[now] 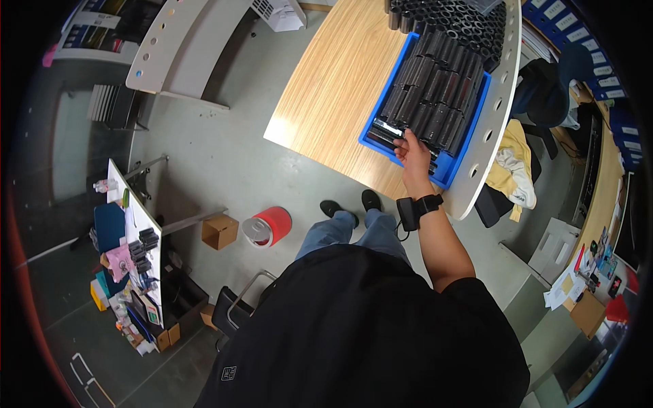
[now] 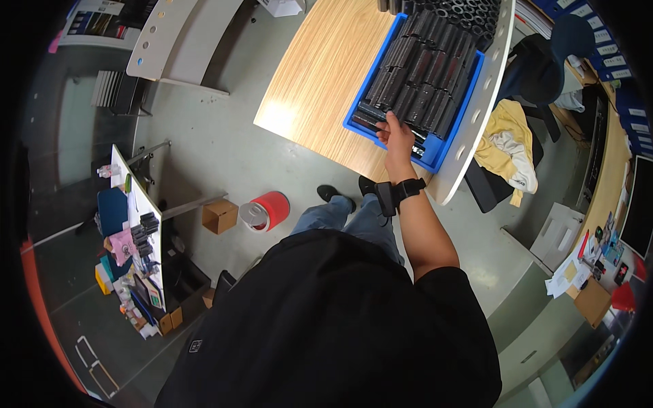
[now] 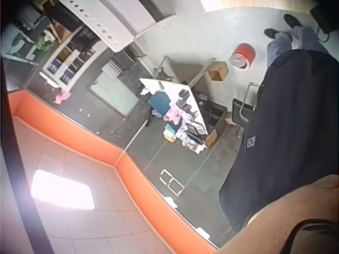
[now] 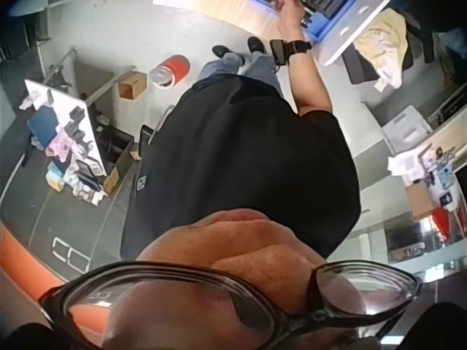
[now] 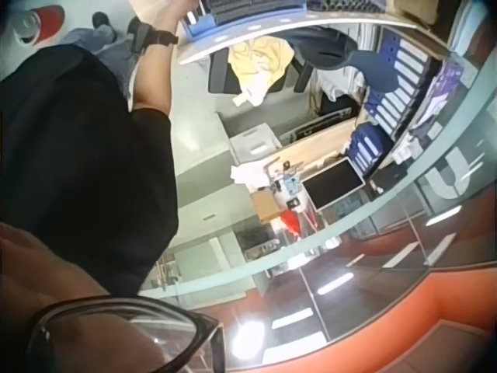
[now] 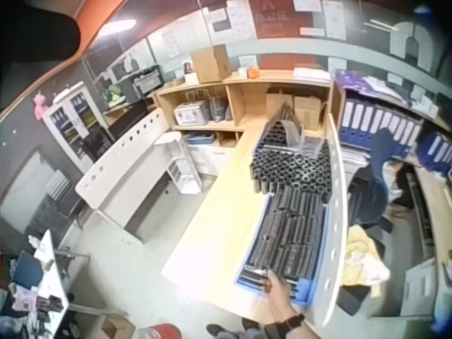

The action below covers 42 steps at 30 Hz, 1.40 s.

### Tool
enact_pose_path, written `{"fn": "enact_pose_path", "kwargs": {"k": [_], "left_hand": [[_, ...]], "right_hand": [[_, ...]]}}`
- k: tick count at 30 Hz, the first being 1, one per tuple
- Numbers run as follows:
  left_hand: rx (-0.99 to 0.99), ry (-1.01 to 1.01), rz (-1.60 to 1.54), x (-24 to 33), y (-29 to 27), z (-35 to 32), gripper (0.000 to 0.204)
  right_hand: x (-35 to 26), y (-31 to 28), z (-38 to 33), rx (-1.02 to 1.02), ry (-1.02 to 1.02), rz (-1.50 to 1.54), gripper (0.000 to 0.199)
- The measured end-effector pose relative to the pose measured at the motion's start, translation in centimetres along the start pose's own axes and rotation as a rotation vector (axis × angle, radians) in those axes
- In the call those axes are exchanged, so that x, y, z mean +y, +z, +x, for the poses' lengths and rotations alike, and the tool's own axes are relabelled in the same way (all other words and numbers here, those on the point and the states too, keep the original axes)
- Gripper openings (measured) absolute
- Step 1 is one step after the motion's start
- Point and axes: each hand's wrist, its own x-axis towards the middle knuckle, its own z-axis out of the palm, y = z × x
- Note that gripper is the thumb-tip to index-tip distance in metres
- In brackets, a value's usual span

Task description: Gathering metal tubes from a storage bin and assembling internal components into them at a manual workstation.

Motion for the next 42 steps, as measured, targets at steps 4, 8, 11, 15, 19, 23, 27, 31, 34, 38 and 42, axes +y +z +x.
{"fn": "enact_pose_path", "kwargs": {"k": [4, 8, 11, 15, 19, 23, 27, 31, 34, 38, 42], "left_hand": [[0.013, -0.031, -0.045, -1.3, 2.3, -1.9, 0.028], [0.057, -0.070, -0.142, -3.7, 5.7, -4.4, 0.028], [0.097, -0.106, -0.234, -7.7, 8.8, -5.9, 0.028], [0.166, -0.178, -0.394, -14.0, 14.4, -9.1, 0.028], [0.276, -0.287, -0.581, -21.5, 21.9, -13.8, 0.028], [0.354, -0.404, -0.847, -19.9, 17.3, -16.2, 0.020], [0.542, -0.432, -1.047, -26.9, 17.2, -17.9, 0.012], [0.671, -0.457, -1.157, -30.0, 16.2, -18.9, 0.012], [0.714, -0.449, -1.226, -30.7, 14.9, -18.5, 0.012], [0.700, -0.440, -1.250, -31.8, 11.9, -16.9, 0.011], [0.669, -0.423, -1.216, -33.9, 6.1, -14.1, 0.010]], "right_hand": [[0.2, -0.2, -1.4, -0.028, 0.001, 0.039, 0.024], [0.6, 0.3, -5.8, -0.143, -0.005, 0.034, 0.018], [0.5, 2.2, -9.8, -0.299, -0.096, -0.118, 0.017], [0.9, 7.1, -14.9, -0.621, -0.246, -0.395, 0.024], [3.8, 13.3, -21.2, -0.898, -0.317, -0.629, 0.036], [9.6, 18.5, -28.8, -1.047, -0.375, -0.762, 0.031], [16.1, 22.2, -35.0, -1.232, -0.357, -0.874, 0.021], [22.2, 25.5, -39.9, -1.400, -0.315, -1.045, 0.021], [25.4, 27.5, -42.8, -1.474, -0.253, -1.216, 0.028], [29.3, 30.8, -43.6, -1.517, -0.243, -1.329, 0.026], [34.8, 36.1, -44.0, -1.498, -0.239, -1.361, 0.030]]}}
